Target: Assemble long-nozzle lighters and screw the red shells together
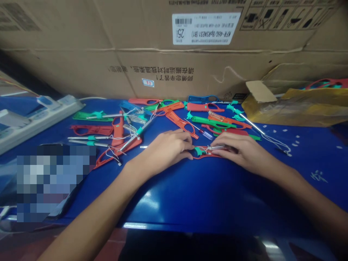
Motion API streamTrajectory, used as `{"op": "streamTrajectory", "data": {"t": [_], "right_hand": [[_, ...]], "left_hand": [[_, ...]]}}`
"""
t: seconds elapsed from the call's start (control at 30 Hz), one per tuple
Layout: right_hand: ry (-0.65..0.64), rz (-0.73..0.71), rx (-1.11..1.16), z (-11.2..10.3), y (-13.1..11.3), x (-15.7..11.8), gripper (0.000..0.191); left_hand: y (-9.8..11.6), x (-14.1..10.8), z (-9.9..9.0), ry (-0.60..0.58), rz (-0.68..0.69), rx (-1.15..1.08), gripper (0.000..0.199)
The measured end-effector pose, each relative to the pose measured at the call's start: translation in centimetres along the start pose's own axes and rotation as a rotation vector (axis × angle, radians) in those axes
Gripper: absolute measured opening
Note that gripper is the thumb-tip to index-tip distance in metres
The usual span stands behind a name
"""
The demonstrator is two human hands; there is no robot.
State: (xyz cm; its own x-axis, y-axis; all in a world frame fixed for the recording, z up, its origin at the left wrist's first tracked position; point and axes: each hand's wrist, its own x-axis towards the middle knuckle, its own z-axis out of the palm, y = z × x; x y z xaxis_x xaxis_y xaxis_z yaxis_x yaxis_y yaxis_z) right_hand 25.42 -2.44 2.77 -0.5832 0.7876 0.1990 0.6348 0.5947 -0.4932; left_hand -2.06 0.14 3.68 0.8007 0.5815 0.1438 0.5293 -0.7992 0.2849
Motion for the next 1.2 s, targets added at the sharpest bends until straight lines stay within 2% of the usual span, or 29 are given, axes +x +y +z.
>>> {"op": "streamTrajectory", "data": {"t": [0.2, 0.37, 0.67, 0.87, 1.2], "right_hand": [[-0.022, -0.068, -0.030, -0.1, 0.4, -0.1, 0.020], [0.021, -0.127, -0.062, -0.1, 0.9, -0.1, 0.019], [0.024, -0.146, -0.004, 0.3, 1.4, 0.0, 0.017], [-0.001, -0.149, -0.044, 0.4, 1.3, -0.2, 0.020], [0.048, -0.170, -0.083, 0.3, 0.7, -0.5, 0.021]], "left_hand": [[0.0, 0.0, 0.2, 0.005, -0.009, 0.051, 0.016], [0.0, 0.1, 0.3, -0.009, -0.013, 0.061, 0.020], [0.2, 0.1, -0.1, -0.001, -0.029, 0.036, 0.020], [-0.2, 0.0, 0.2, 0.009, -0.023, -0.010, 0.021], [-0.5, 0.1, 0.5, 0.012, -0.066, -0.069, 0.026]]}}
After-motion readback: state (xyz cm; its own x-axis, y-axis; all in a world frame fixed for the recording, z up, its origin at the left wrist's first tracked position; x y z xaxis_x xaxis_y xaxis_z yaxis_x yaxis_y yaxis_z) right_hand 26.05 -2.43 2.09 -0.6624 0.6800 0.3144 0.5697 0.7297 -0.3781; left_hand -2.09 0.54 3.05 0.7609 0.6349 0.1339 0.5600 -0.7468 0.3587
